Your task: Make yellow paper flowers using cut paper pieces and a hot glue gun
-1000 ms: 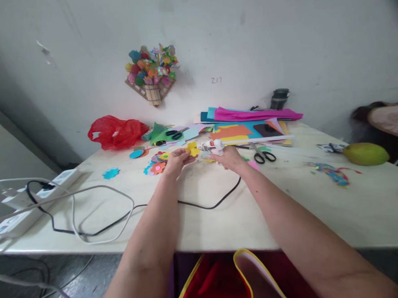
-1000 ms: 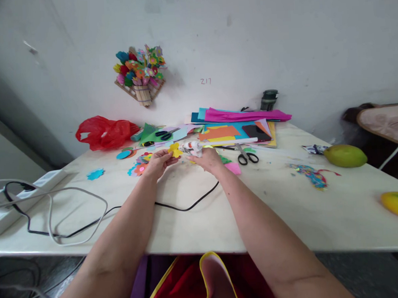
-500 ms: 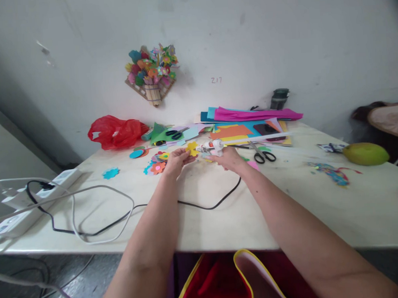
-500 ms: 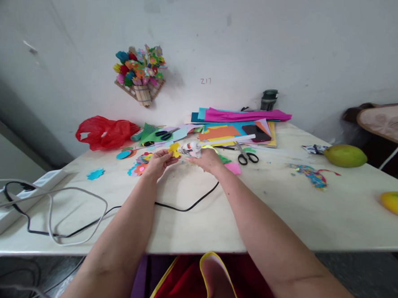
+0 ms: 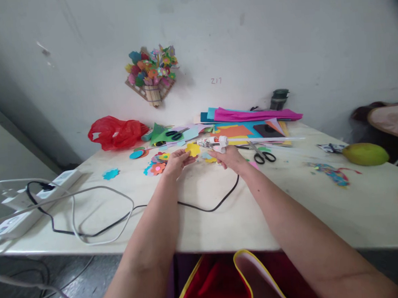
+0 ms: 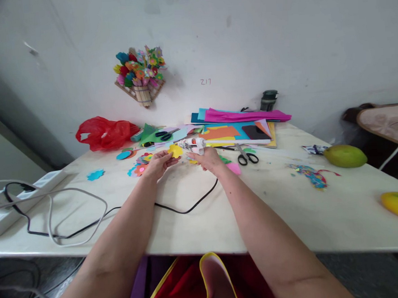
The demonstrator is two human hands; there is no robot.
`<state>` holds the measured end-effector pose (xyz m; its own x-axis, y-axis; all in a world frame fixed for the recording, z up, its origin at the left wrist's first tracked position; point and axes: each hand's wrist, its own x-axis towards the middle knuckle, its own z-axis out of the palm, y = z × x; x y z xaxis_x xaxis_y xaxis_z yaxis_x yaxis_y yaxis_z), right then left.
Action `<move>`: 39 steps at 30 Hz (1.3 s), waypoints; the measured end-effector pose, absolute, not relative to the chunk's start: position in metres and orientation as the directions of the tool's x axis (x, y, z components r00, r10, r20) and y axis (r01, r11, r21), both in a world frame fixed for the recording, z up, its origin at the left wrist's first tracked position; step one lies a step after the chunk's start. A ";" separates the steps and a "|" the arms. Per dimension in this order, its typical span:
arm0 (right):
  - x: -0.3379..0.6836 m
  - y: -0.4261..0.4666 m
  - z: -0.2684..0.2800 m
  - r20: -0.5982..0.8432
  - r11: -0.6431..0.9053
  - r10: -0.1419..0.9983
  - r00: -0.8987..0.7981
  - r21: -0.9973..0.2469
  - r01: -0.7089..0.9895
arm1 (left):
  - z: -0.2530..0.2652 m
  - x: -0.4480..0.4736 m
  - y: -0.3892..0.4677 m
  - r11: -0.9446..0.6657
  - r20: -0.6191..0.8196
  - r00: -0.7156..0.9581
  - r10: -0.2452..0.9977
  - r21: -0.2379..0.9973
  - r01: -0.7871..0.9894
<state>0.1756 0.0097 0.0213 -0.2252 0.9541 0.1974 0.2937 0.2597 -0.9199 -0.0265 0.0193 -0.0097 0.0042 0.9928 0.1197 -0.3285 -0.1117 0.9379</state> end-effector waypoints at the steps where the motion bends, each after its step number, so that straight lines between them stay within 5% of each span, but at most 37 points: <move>1: 0.175 0.010 0.021 0.206 0.266 0.951 -0.230 -0.925 0.272 | -0.010 -0.027 0.019 -0.113 0.120 0.000 0.993 0.936 -0.332; 5: 0.175 0.014 0.016 0.257 0.306 0.940 -0.225 -0.926 0.220 | -0.011 -0.029 0.022 -0.144 0.145 -0.023 0.989 0.927 -0.345; 9: 0.176 0.020 0.011 0.329 0.354 0.935 -0.132 -0.851 0.387 | -0.011 -0.035 0.025 -0.209 0.209 -0.043 0.977 0.898 -0.388; 15: 0.177 0.021 0.009 0.369 0.353 0.912 -0.177 -0.490 0.797 | -0.005 -0.043 0.025 -0.296 0.233 -0.192 0.953 0.843 -0.448; 23: 0.156 0.016 -0.007 0.336 0.611 0.769 -0.543 -0.139 0.779 | 0.002 -0.046 0.025 -0.373 0.280 -0.252 0.926 0.778 -0.505; 33: 0.146 0.015 -0.005 0.351 0.661 0.722 -0.596 -0.097 0.744 | 0.003 -0.031 0.026 -0.313 0.294 -0.113 0.949 0.843 -0.438; 39: 0.195 0.034 0.015 0.407 0.381 0.861 -0.306 -0.117 0.917 | 0.005 -0.020 0.019 -0.241 0.267 0.011 0.964 0.889 -0.390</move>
